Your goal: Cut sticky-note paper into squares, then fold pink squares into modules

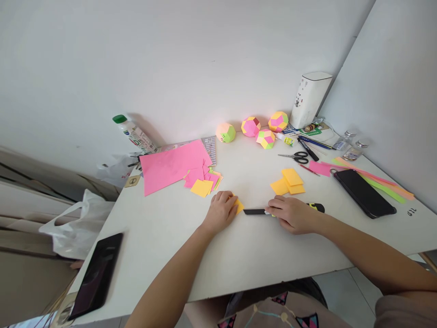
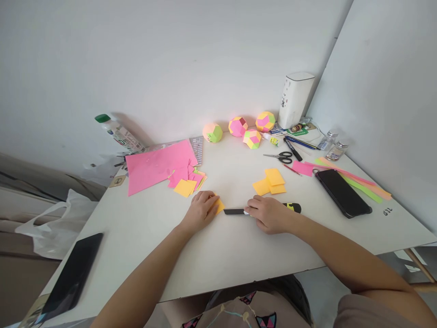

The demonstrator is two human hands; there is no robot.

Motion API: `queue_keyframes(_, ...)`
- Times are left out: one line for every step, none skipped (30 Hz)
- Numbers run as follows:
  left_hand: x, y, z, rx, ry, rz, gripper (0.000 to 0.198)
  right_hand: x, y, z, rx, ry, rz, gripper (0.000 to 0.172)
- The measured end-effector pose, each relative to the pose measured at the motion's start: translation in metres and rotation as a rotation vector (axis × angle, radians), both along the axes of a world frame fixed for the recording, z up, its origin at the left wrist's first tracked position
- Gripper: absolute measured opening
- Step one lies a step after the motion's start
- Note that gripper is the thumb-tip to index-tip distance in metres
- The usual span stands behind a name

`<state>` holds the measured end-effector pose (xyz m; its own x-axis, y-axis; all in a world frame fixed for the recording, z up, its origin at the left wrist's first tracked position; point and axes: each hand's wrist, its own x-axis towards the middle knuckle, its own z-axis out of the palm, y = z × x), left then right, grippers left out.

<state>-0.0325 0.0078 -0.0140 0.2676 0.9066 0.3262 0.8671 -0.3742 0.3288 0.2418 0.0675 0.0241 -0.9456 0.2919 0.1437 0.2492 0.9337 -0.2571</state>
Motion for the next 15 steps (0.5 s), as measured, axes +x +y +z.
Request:
queue_keyframes(0.0001, -0.0001, 0.0003, -0.001, 0.0, 0.001, 0.026, 0.0, 0.0001, -0.0001, 0.0, 0.001, 0.001, 0.041)
queue_keyframes(0.0002, -0.0001, 0.0005, 0.0, 0.0, 0.001, 0.026, -0.0001, 0.0002, -0.0002, -0.001, 0.0, 0.002, 0.041)
queue_keyframes(0.0002, -0.0002, 0.0006, 0.0, 0.0, 0.002, 0.026, -0.0001, 0.0003, -0.0004, -0.002, -0.002, 0.003, 0.041)
queue_keyframes(0.0002, -0.0002, 0.0005, -0.001, -0.001, 0.001, 0.027, -0.0003, 0.0003, -0.0005, -0.003, -0.003, 0.004, 0.041)
queue_keyframes(0.0001, -0.0002, 0.0004, -0.001, -0.001, 0.001, 0.027, -0.0004, 0.0004, -0.0007, -0.004, -0.005, 0.003, 0.041)
queue_keyframes(0.0, -0.0002, 0.0, 0.0, -0.001, -0.001, 0.027, -0.0005, 0.0004, -0.0008, -0.005, -0.007, 0.003, 0.041)
queue_keyframes(-0.0001, -0.0001, -0.0003, 0.001, -0.001, -0.002, 0.027, -0.0005, 0.0003, -0.001, -0.004, -0.008, 0.002, 0.041)
queue_keyframes(-0.0002, 0.0, -0.0007, 0.003, -0.001, -0.002, 0.027, -0.0006, 0.0003, -0.0011, -0.003, -0.009, 0.001, 0.041)
queue_keyframes(-0.0004, 0.0001, -0.001, 0.005, 0.0, -0.002, 0.027, -0.0006, 0.0002, -0.0012, -0.002, -0.009, 0.0, 0.041)
queue_keyframes(-0.0005, 0.0001, -0.0012, 0.006, 0.001, -0.002, 0.027, -0.0006, 0.0001, -0.0013, 0.0, -0.007, -0.001, 0.041)
queue_keyframes(-0.0005, 0.0001, -0.0013, 0.007, 0.002, -0.002, 0.027, -0.0006, -0.0001, -0.0012, 0.002, -0.004, -0.002, 0.041)
queue_keyframes(-0.0005, 0.0001, -0.0011, 0.007, 0.004, -0.002, 0.027, -0.0007, -0.0003, -0.001, 0.004, -0.003, -0.003, 0.041)
queue_keyframes(-0.0003, 0.0001, -0.0008, 0.007, 0.005, -0.001, 0.026, -0.0009, -0.0006, -0.0008, 0.006, -0.003, -0.005, 0.041)
queue_keyframes(-0.0001, 0.0, -0.0004, 0.008, 0.006, -0.001, 0.026, -0.0012, -0.001, -0.0004, 0.009, -0.006, -0.007, 0.041)
queue_keyframes(0.0003, -0.0001, 0.0001, 0.01, 0.008, -0.001, 0.026, -0.0015, -0.0014, 0.0001, 0.012, -0.011, -0.009, 0.041)
